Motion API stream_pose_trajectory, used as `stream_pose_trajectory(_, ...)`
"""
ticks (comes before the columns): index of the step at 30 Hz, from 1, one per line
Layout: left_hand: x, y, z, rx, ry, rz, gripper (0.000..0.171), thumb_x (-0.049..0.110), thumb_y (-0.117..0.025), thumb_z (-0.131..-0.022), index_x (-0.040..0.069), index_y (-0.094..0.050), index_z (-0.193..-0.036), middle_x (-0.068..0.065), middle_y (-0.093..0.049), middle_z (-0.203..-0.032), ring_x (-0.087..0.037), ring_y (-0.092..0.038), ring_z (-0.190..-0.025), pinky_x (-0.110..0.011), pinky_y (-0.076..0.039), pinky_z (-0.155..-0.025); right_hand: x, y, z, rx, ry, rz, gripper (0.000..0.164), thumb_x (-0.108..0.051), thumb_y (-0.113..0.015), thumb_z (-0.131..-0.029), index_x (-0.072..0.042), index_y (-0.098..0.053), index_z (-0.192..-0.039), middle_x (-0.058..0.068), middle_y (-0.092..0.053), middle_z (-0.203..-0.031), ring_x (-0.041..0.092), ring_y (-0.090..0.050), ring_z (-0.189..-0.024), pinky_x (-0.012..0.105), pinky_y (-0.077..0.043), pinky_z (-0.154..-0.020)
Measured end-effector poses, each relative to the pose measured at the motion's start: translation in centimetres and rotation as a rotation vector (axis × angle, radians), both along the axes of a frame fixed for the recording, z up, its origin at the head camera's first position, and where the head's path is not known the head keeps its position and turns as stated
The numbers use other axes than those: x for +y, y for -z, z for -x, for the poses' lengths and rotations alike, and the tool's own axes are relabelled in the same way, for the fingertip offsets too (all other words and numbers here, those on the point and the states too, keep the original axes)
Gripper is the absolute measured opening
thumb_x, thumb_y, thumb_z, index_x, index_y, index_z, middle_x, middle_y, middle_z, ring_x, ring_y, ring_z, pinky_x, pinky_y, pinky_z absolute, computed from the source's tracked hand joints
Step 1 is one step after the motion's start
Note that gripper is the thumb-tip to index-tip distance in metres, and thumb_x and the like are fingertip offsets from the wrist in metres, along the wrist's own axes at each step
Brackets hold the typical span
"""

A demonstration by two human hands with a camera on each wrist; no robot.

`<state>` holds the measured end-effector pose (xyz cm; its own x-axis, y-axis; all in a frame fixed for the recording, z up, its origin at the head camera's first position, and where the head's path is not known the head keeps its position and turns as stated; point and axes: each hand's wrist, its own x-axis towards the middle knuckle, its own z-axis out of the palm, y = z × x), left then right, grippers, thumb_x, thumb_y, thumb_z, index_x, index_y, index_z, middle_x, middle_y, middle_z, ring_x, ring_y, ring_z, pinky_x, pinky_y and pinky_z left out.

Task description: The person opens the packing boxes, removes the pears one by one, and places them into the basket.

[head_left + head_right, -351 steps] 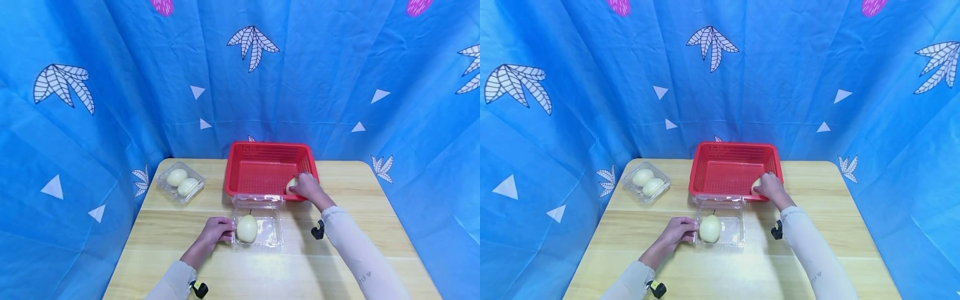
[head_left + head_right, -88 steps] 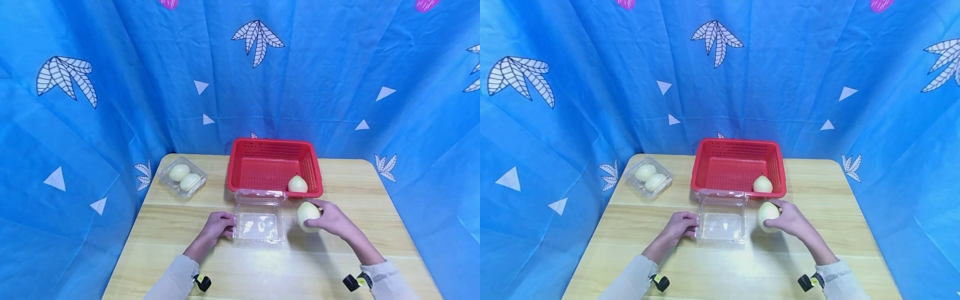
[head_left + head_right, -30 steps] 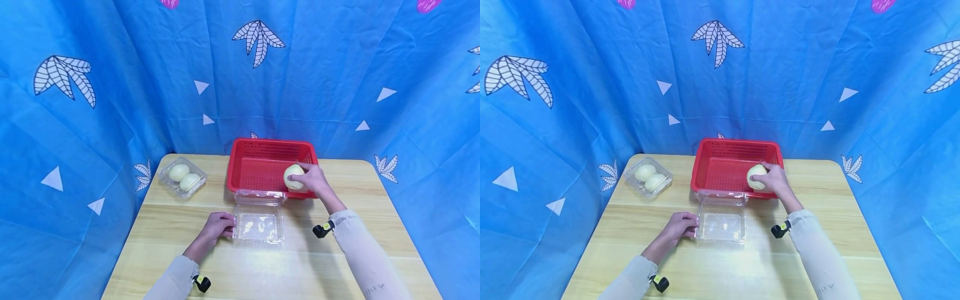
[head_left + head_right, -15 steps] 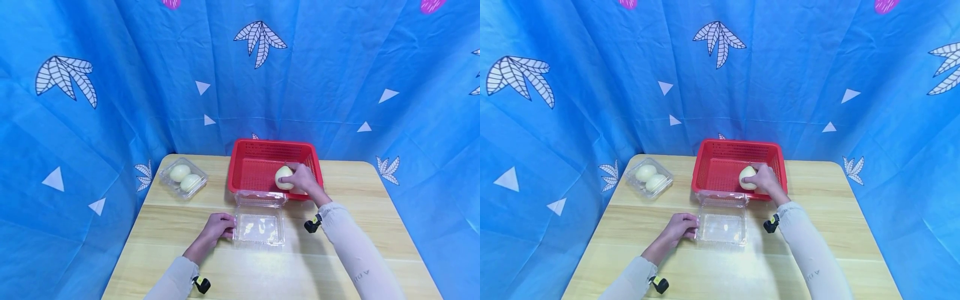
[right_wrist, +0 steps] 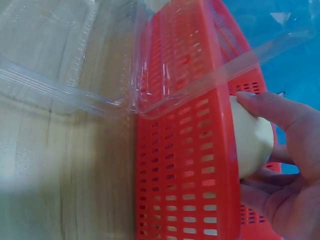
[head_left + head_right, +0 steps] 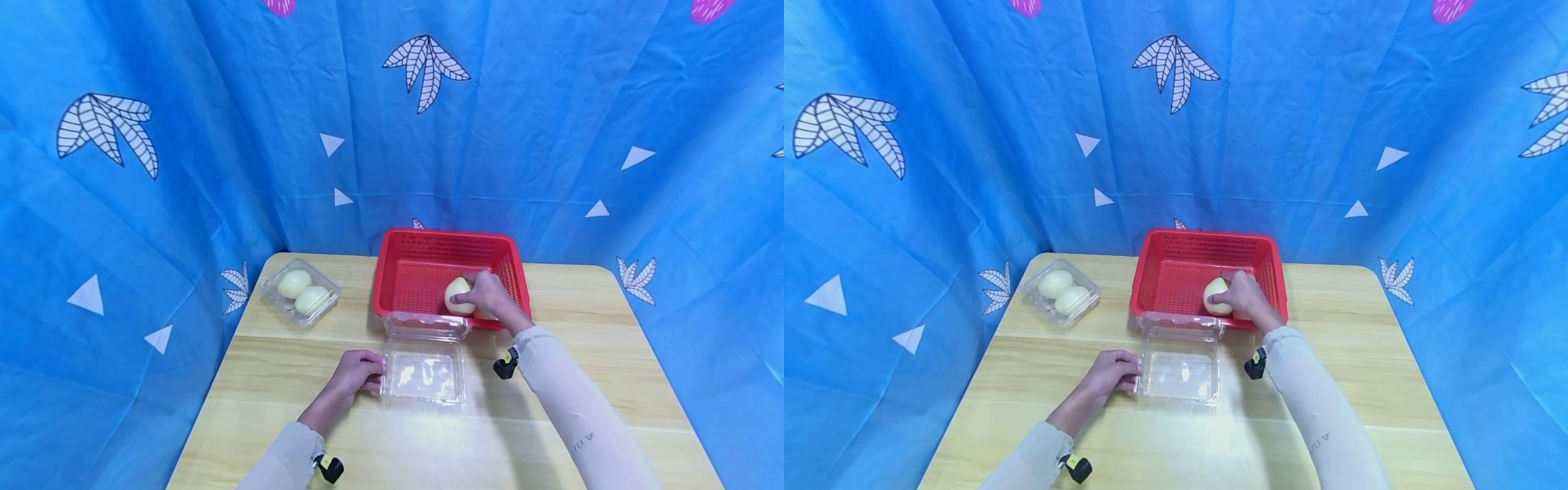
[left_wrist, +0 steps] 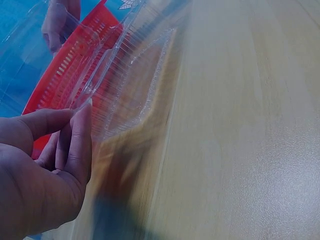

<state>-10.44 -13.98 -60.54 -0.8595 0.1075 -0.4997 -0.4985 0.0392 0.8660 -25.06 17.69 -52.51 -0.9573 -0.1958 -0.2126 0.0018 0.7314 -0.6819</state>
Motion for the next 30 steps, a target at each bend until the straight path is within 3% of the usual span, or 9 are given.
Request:
stream_pose_trajectory(9,-0.3,0.3,0.0,-0.003,0.007,-0.007,0.027,0.000,-0.074,-0.088,-0.008,-0.066,-0.113,-0.012,-0.072,-0.091,-0.013,-0.068,-0.070,-0.027,-0.066,-0.064,-1.1,1.3,0.3,-0.018,-0.028,0.006,0.048,-0.024,-0.090,-0.081,-0.009,-0.073,-0.123,0.005,-0.071,-0.081,0.016,-0.060,-0.070,0.024,-0.052,-0.058)
stream_pose_trajectory(11,-0.3,0.2,0.0,-0.005,0.008,-0.010,0.028,0.000,-0.074,-0.088,-0.008,-0.067,-0.113,-0.012,-0.072,-0.092,-0.013,-0.068,-0.071,-0.028,-0.066,-0.064,-1.3,1.4,0.4,-0.016,-0.029,0.004,0.043,-0.023,-0.090,-0.080,-0.009,-0.074,-0.116,0.003,-0.066,-0.075,0.015,-0.056,-0.065,0.024,-0.047,-0.055)
stream_pose_trajectory(14,-0.3,0.2,0.0,-0.004,0.013,-0.010,0.027,0.000,-0.074,-0.088,-0.007,-0.067,-0.113,-0.012,-0.072,-0.092,-0.014,-0.068,-0.071,-0.028,-0.066,-0.064,-1.4,1.6,0.5,-0.010,-0.033,-0.012,0.032,-0.024,-0.091,-0.079,-0.007,-0.070,-0.094,0.000,-0.052,-0.065,0.014,-0.046,-0.059,0.024,-0.039,-0.051)
stream_pose_trajectory(17,-0.2,0.1,0.0,-0.005,0.016,-0.008,0.027,0.001,-0.074,-0.088,-0.007,-0.067,-0.112,-0.012,-0.072,-0.092,-0.014,-0.068,-0.072,-0.028,-0.066,-0.065,-1.5,1.6,0.5,-0.012,-0.041,-0.040,0.035,-0.026,-0.092,-0.079,-0.008,-0.061,-0.080,-0.001,-0.040,-0.061,0.014,-0.039,-0.055,0.025,-0.033,-0.049)
stream_pose_trajectory(22,-0.2,0.0,0.0,-0.005,0.020,-0.006,0.026,0.001,-0.074,-0.088,-0.007,-0.067,-0.112,-0.013,-0.072,-0.094,-0.015,-0.069,-0.072,-0.029,-0.066,-0.066,-1.6,1.7,0.5,-0.036,-0.046,-0.047,0.026,-0.027,-0.091,-0.081,-0.012,-0.069,-0.086,-0.001,-0.041,-0.063,0.015,-0.040,-0.056,0.026,-0.035,-0.051)
stream_pose_trajectory(30,-0.2,0.0,0.0,0.001,0.023,-0.006,0.026,0.001,-0.073,-0.089,-0.007,-0.067,-0.113,-0.013,-0.072,-0.093,-0.015,-0.068,-0.073,-0.029,-0.066,-0.067,-1.9,2.4,0.6,-0.011,-0.079,-0.087,0.031,-0.030,-0.091,-0.080,-0.011,-0.068,-0.087,-0.001,-0.040,-0.064,0.016,-0.040,-0.060,0.027,-0.038,-0.054)
